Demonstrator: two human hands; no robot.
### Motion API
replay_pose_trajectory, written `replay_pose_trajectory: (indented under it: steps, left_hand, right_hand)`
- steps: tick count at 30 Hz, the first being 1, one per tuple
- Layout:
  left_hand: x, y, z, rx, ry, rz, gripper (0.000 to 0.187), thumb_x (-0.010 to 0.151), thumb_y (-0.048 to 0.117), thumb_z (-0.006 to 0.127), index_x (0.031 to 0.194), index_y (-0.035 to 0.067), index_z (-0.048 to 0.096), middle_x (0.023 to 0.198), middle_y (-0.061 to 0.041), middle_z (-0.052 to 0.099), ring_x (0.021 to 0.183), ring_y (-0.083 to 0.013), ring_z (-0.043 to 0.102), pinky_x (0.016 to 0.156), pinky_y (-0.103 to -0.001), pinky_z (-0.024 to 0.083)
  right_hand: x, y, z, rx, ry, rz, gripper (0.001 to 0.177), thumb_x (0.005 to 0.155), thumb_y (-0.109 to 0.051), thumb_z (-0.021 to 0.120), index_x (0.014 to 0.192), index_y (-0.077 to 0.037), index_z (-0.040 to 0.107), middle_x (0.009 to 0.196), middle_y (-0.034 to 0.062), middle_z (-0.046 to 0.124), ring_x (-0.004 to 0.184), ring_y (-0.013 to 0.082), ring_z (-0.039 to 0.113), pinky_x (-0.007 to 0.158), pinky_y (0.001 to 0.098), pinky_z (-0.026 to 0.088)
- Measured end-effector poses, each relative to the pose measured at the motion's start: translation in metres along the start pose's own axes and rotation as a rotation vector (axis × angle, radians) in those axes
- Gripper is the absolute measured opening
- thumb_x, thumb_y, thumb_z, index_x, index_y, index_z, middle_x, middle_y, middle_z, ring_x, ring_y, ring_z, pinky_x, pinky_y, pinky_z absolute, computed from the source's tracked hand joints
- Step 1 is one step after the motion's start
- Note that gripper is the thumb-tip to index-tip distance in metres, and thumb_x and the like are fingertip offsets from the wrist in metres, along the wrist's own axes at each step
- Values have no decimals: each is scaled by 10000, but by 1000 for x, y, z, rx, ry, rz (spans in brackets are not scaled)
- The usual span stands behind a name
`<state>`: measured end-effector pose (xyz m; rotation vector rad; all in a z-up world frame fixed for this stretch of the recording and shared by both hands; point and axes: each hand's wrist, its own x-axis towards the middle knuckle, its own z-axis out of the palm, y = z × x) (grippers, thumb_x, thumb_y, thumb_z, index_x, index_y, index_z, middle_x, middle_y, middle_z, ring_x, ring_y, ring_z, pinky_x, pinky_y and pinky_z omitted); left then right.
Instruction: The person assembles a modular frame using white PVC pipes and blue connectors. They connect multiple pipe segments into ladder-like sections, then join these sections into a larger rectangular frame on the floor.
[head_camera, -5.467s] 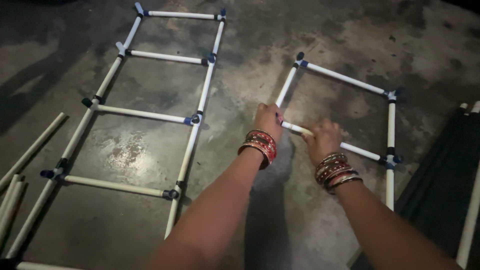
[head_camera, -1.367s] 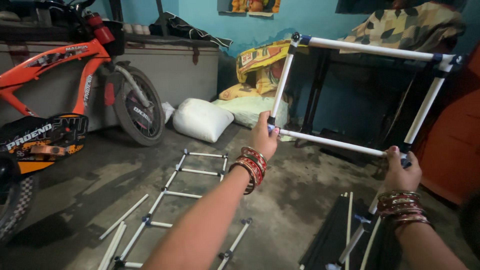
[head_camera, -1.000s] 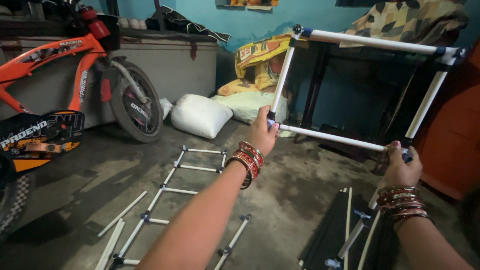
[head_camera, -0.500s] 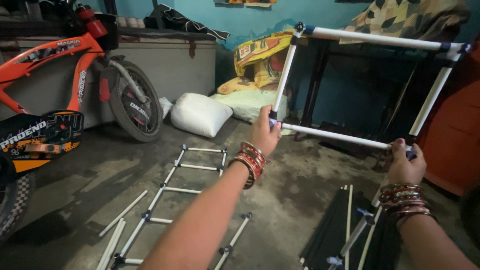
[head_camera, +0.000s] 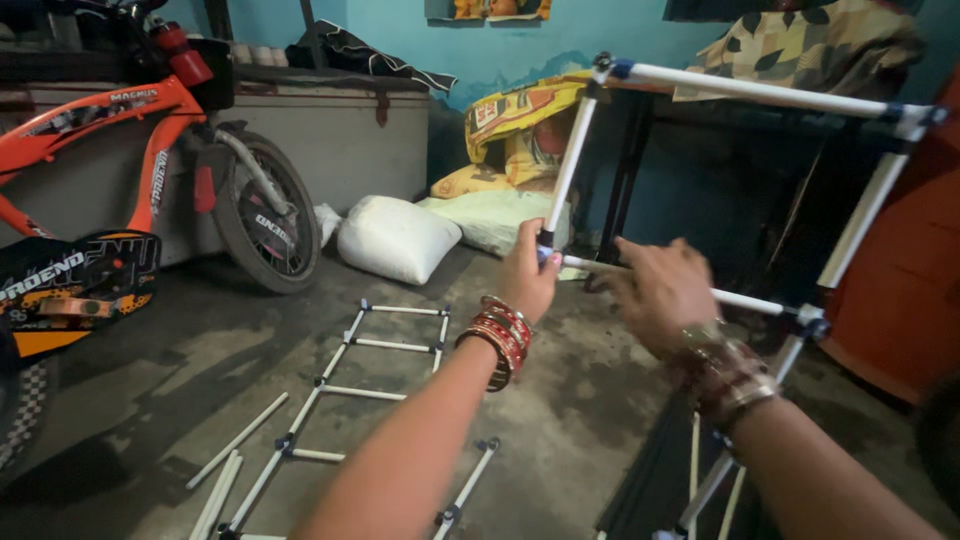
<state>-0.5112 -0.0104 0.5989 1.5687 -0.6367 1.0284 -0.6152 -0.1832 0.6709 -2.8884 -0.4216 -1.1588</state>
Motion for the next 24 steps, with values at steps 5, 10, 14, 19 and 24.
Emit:
replay_pose_trajectory:
  steps: [5,10,14,19,24]
  left_hand:
    - [0,9,1,-10,-29,-36,442,932,87,663,1330,111,473,994,-180,694,889,-370,702,771,-453,547]
    - [-3,10,-5,-19,-51,-32,449,935,75,652,1339,93,457,1019,-202,678,908,-384,693,796,-457,539]
    - [-5,17,7,-28,41,23,467,929,51,639,1355,70,448,1059,-219,667,951,-407,674,818,-466,530]
    - [-11,28,7,-24,-22,-39,451,933,69,653,1339,76,457,1053,-205,678,936,-388,686,796,-461,534]
    - [-4,33,1,-62,-126,-49,451,954,84,652,1353,81,441,1000,-185,679,898,-371,691,799,-460,541]
  right_hand:
    - [22,-13,15,99,-137,96,237,1004,-351,557,1079,-214,734,1067,64,716,963,307,690,822,443,554]
    - [9,-14,23,100,30,-20,219,981,-320,543,944,-197,720,944,34,724,853,299,706,751,454,565]
    - [9,-16,21,101,68,-8,230,988,-324,546,929,-177,713,927,30,724,821,310,701,725,462,559]
    - [2,-13,11,65,42,-10,254,998,-345,543,930,-157,701,906,33,720,806,301,706,714,458,556]
    - [-1,-9,3,82,21,15,270,987,-375,545,949,-153,693,894,39,726,798,311,703,706,465,550]
